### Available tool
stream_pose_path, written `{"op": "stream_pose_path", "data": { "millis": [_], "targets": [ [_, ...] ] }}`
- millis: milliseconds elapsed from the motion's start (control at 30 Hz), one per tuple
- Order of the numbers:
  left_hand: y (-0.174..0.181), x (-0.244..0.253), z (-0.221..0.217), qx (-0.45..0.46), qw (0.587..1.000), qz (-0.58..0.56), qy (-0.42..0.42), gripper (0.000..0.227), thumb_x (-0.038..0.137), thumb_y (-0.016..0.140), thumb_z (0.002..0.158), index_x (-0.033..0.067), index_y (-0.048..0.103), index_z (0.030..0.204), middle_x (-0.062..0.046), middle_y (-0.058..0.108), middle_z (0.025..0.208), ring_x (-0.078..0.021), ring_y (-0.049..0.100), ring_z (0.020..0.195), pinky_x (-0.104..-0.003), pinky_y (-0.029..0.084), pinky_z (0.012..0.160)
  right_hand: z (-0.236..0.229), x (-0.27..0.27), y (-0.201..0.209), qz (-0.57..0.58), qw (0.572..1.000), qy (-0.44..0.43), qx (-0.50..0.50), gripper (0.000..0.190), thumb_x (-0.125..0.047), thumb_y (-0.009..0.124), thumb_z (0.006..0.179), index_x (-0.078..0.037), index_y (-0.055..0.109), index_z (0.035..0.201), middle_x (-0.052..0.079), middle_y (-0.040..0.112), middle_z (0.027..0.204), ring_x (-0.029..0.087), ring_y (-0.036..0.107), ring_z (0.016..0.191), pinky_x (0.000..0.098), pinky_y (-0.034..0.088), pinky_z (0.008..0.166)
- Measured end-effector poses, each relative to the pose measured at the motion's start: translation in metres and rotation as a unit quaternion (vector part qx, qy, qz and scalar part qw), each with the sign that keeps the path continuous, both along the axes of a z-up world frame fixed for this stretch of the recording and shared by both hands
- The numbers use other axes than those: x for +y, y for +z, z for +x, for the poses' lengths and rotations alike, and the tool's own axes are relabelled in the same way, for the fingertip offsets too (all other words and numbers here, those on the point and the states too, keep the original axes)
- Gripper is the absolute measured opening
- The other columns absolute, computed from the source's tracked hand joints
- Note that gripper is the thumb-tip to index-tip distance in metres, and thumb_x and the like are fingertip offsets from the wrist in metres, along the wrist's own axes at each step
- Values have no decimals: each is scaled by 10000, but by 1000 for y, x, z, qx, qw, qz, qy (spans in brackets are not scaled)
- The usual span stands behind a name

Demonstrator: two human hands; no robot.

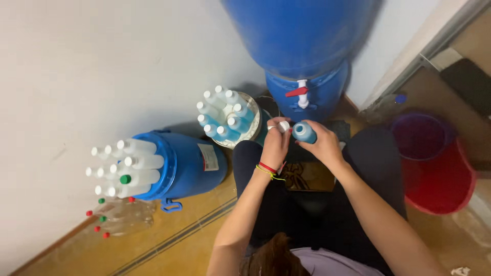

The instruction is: The person fills multiple small white plastic bottles with a blue liquid from a large blue barrel equipped with a tap. After filling each bottle, the person screws on a white cap and places the bottle into a white bucket. The process is repeated for several bottles.

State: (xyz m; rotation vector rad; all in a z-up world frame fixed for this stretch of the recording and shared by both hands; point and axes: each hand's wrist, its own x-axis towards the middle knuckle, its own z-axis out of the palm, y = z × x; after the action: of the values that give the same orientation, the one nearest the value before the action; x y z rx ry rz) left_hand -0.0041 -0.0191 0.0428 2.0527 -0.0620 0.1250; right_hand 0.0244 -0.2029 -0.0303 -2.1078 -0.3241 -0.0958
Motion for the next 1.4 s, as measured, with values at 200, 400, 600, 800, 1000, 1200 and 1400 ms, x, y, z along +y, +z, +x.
{"op": "stream_pose_path", "data": {
  "millis": [200,400,600,800,1000,1200,1400],
  "targets": [
    [9,-8,5,27,992,122,26,371,292,794,1030,87,589,1261,-172,791,1369,-436,742,1243,-584,625,994,-1,3,2,-20,1000,-14,9,658,-352,956,827,-245,742,1440,130,790,1323,418,749,1227,601,627,990],
    [6,-6,10,-123,955,269,36,463,437,933,852,25,748,954,-115,660,1003,-423,734,963,-470,621,848,-2,1,7,-54,999,5,0,672,-365,953,825,-219,739,1446,157,792,1300,432,771,1189,603,637,961],
    [-10,-3,14,-122,925,358,30,479,544,892,840,123,811,1051,-51,661,963,-344,739,852,-449,601,769,-2,1,-1,-92,996,5,-14,740,-383,946,767,-271,729,1465,95,795,1298,384,782,1180,572,649,945],
    [-10,-4,24,-167,899,405,7,443,520,877,843,138,785,1049,-46,640,972,-349,736,850,-464,583,762,-1,1,-2,-97,995,2,0,723,-458,921,794,-265,728,1463,77,798,1300,371,783,1184,563,646,949],
    [11,-13,22,-109,979,148,-92,403,-52,821,845,75,805,1227,-120,778,1160,-426,735,1177,-487,604,1020,3,0,-10,-18,1000,-9,16,670,-346,942,771,-189,773,1400,148,812,1249,434,772,1166,586,624,946],
    [-5,-22,28,-76,986,-102,-108,873,47,951,802,167,612,1597,-133,606,1568,-322,758,1267,-488,549,1177,0,10,-19,-16,1000,-15,3,640,-346,913,730,-220,817,1350,127,837,1200,428,779,1125,554,637,932],
    [-7,13,19,-129,990,-18,-47,804,287,1016,774,104,669,1476,-180,614,1523,-444,585,1471,-573,451,1267,1,1,15,50,999,8,0,730,-315,989,697,-225,798,1396,104,831,1257,378,777,1156,520,632,960]
  ]
}}
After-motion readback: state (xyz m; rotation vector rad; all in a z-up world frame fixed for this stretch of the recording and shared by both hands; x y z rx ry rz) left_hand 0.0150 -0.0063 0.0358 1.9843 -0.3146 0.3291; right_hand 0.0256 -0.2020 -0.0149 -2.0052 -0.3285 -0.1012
